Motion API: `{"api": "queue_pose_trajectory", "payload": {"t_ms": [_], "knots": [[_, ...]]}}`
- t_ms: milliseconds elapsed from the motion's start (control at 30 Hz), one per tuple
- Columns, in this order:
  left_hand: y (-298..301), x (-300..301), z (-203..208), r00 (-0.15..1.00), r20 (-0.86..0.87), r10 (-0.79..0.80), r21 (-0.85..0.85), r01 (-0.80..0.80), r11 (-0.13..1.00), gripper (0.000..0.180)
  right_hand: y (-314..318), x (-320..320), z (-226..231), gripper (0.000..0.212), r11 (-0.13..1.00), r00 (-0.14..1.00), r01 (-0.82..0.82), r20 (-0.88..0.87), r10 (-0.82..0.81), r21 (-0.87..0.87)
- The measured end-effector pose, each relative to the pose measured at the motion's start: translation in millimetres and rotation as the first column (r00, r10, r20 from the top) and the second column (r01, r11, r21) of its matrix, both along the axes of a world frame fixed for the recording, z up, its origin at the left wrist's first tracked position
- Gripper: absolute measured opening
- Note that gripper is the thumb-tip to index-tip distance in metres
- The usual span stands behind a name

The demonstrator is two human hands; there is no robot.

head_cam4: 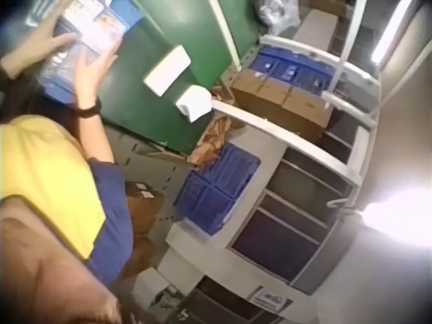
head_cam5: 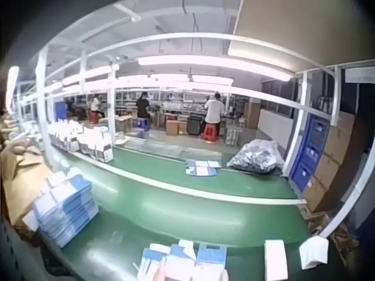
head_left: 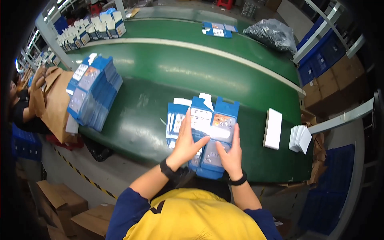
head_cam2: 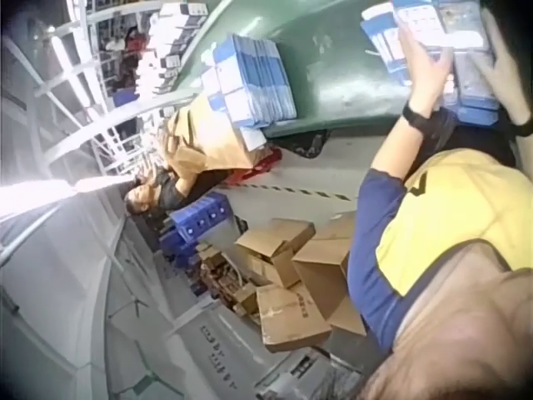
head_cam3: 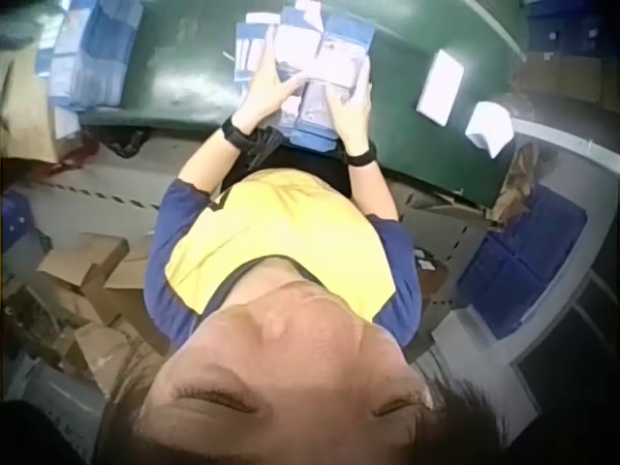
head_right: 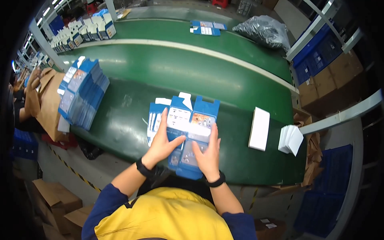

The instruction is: The person folds a blue cardboard box by hand, inserts a white paper manual and a brown cardboard divider, and then places the assembled box onto the table. This process is repeated with additional boxes and components.

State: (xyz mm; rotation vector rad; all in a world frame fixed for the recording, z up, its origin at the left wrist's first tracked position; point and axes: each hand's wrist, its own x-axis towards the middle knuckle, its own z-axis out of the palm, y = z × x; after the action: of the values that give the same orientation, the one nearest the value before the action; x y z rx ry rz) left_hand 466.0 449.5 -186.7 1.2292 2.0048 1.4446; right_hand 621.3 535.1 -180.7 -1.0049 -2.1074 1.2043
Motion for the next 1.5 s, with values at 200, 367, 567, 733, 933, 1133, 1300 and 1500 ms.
{"api": "queue_pose_trajectory", "payload": {"t_ms": [200, 367, 567, 733, 933, 1133, 1300, 1500], "knots": [[0, -7, 29, 0.874, 0.485, -0.032, 0.295, -0.129, 0.947, 0.069, -17, 7, 22, 0.052, 0.902, 0.802, -0.136, -0.58, -0.142, -0.409], [-7, -8, 63, 0.914, 0.384, -0.134, 0.464, -0.065, 0.884, 0.077, -31, 4, 60, 0.022, 0.885, 0.863, -0.259, -0.319, 0.392, 0.387], [-20, 13, 78, 0.881, 0.44, -0.175, 0.445, -0.044, 0.895, 0.048, -32, 31, 43, 0.054, 0.956, 0.882, -0.258, -0.369, 0.292, 0.139], [-30, 42, 70, 0.658, 0.41, -0.631, 0.343, 0.53, 0.776, 0.099, -18, 34, 40, 0.104, 0.907, 0.83, -0.31, -0.547, 0.111, -0.286], [-26, 39, 63, 0.645, -0.011, -0.764, 0.318, 0.726, 0.609, 0.112, -10, 27, 35, 0.153, 0.981, 0.738, -0.189, -0.666, 0.108, -0.051], [-25, 23, 61, 0.855, -0.49, -0.171, 0.467, 0.423, 0.777, 0.083, -31, 38, 69, 0.138, 0.905, 0.661, -0.424, -0.673, 0.332, 0.03], [-29, 17, 69, 0.839, -0.506, -0.202, 0.538, 0.49, 0.686, 0.081, -16, 39, 66, 0.116, 0.857, 0.542, -0.474, -0.699, 0.467, 0.205], [-34, 40, 56, 0.916, -0.333, -0.223, 0.438, 0.36, 0.824, 0.078, -33, 33, 81, 0.077, 0.967, 0.777, -0.222, -0.621, 0.1, -0.122]]}}
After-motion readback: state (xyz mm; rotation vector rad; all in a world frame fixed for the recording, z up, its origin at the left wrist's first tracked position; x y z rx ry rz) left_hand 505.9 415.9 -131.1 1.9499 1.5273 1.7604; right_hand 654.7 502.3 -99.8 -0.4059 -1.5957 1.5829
